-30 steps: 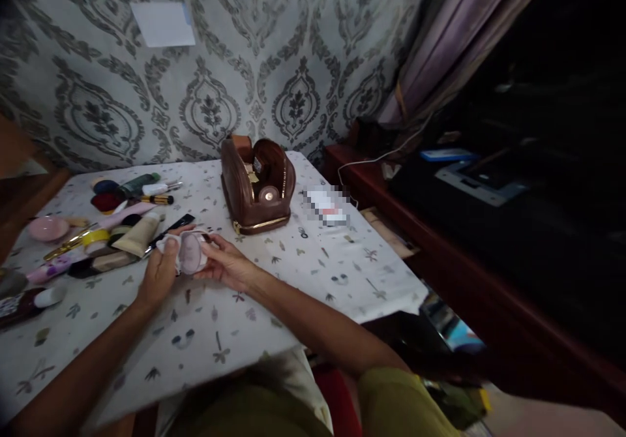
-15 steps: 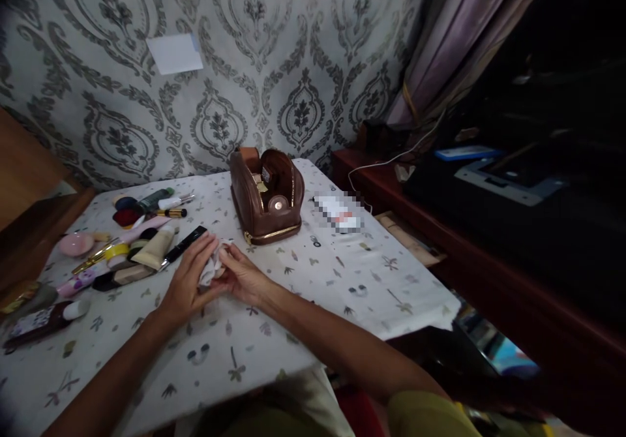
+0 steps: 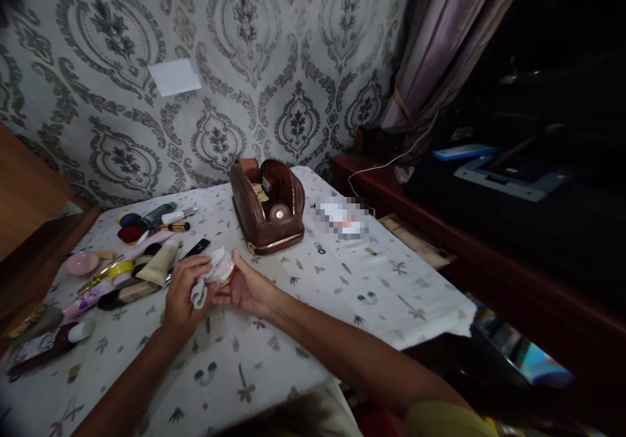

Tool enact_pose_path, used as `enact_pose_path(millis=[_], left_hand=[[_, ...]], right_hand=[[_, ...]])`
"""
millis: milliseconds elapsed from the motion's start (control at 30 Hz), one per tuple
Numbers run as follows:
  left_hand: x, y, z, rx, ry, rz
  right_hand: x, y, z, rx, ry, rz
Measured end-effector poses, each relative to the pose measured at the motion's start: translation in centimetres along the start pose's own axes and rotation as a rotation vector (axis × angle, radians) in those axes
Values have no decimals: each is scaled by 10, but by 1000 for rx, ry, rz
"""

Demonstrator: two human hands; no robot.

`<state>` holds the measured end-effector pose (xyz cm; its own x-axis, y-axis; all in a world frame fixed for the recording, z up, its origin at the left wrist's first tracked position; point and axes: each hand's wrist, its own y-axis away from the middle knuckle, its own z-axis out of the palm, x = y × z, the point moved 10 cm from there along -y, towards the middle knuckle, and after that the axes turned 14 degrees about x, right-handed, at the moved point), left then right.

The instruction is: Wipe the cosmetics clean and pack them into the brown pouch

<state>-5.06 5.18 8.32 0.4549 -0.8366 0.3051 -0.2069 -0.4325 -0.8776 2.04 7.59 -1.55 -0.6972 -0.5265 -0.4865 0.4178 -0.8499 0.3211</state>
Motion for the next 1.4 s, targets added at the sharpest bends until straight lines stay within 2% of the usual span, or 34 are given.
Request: enact_pose_path(millis=[133, 267, 400, 533, 667, 867, 1067, 1233, 1400], left_hand=[[-23, 1, 4, -22, -13, -223], [-44, 11, 16, -80, 145, -487], [-54, 19, 25, -111, 318, -687], [-62, 25, 24, -89, 367, -824], [-68, 25, 18, -37, 354, -867], [-64, 16, 7, 73, 271, -798], [-55, 10, -5, 179, 223, -783], [-55, 18, 3, 125, 295, -828], [-56, 25, 17, 42, 387, -868]], right_hand=[[-8, 3, 2, -21, -10, -35], [-23, 8, 5, -31, -49, -165], [-29, 11, 7, -29, -1, -250], [-32, 9, 4, -10, 54, -280], [-35, 6, -2, 10, 59, -287], [-37, 0, -13, 57, -49, -267], [-35, 2, -8, 30, -48, -226], [-34, 8, 6, -42, 88, -268], [-33, 13, 10, -27, 152, -303]])
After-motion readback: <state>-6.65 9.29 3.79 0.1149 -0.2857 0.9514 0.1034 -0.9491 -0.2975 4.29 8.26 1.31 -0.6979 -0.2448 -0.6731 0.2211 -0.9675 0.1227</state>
